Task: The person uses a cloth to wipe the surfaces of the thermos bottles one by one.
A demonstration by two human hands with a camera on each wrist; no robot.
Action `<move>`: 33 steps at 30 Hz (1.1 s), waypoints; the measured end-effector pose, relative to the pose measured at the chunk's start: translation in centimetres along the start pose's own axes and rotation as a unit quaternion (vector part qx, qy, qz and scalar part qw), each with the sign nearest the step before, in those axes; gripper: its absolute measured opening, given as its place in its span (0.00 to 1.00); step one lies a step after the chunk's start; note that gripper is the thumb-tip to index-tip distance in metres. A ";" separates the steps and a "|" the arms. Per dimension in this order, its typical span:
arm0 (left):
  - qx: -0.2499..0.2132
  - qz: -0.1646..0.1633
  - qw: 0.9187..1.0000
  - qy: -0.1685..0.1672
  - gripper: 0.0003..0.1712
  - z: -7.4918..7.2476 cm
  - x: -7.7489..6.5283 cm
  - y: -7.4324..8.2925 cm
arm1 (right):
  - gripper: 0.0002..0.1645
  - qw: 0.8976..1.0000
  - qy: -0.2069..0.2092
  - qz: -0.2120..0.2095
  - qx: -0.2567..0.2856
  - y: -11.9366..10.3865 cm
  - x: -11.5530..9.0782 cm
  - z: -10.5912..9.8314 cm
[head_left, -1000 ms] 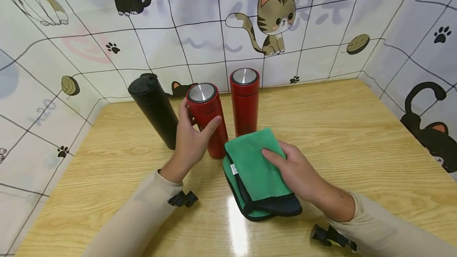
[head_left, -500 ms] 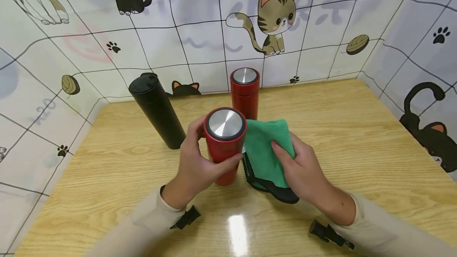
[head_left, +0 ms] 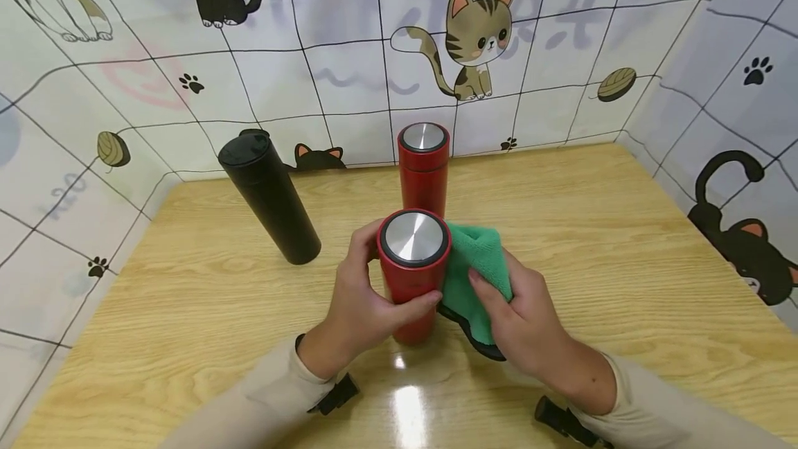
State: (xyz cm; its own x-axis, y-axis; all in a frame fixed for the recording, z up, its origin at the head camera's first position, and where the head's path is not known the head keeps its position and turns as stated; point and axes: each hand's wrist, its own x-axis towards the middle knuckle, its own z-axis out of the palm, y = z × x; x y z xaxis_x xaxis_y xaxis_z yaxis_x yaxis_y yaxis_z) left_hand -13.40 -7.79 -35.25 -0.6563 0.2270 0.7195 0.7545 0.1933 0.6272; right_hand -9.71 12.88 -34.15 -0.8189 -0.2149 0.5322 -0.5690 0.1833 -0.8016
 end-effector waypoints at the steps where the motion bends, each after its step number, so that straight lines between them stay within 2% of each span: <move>1: 0.001 -0.001 1.000 -0.002 0.48 0.0 -0.1 -0.1 | 0.26 1.000 -0.001 0.000 -0.003 0.0 0.0 0.1; 7: 0.004 -0.014 1.000 -0.012 0.48 -0.2 -0.3 -0.4 | 0.27 0.997 -0.011 0.024 -0.069 0.3 0.0 0.4; 11: 0.008 -0.014 1.000 -0.017 0.48 -0.3 -0.5 -0.6 | 0.30 0.994 -0.019 0.009 -0.110 0.6 -0.1 0.5; 16: 0.010 -0.004 1.000 -0.026 0.48 -0.5 -0.5 -0.9 | 0.33 0.994 -0.001 -0.020 -0.110 0.6 -0.1 0.6; 21: -0.001 0.000 1.000 -0.030 0.47 -0.5 -0.7 -1.3 | 0.36 0.994 0.032 -0.056 -0.086 0.1 -0.1 0.6; 23: -0.004 -0.001 1.000 -0.029 0.47 -0.4 -0.7 -1.5 | 0.37 0.994 0.031 -0.069 -0.078 0.0 -0.1 0.5; 26: -0.006 -0.001 1.000 -0.026 0.48 -0.4 -0.8 -1.6 | 0.37 0.996 0.007 -0.053 -0.069 0.0 0.0 0.4; 30: -0.006 0.003 1.000 -0.025 0.48 -0.3 -0.8 -1.8 | 0.34 0.994 -0.035 -0.008 -0.106 0.4 -0.1 0.3; 33: -0.005 0.007 1.000 -0.027 0.48 -0.3 -0.8 -1.9 | 0.33 0.990 -0.049 0.002 -0.135 0.6 -0.1 0.3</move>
State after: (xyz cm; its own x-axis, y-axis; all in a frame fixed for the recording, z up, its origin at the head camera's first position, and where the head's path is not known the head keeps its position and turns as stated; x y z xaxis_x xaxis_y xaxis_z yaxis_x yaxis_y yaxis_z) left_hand -14.30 -8.67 -36.94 -0.6449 0.2800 0.7111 0.7628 0.1798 0.6211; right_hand -9.91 12.70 -34.80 -0.8175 -0.3036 0.4894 -0.5759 0.4316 -0.6943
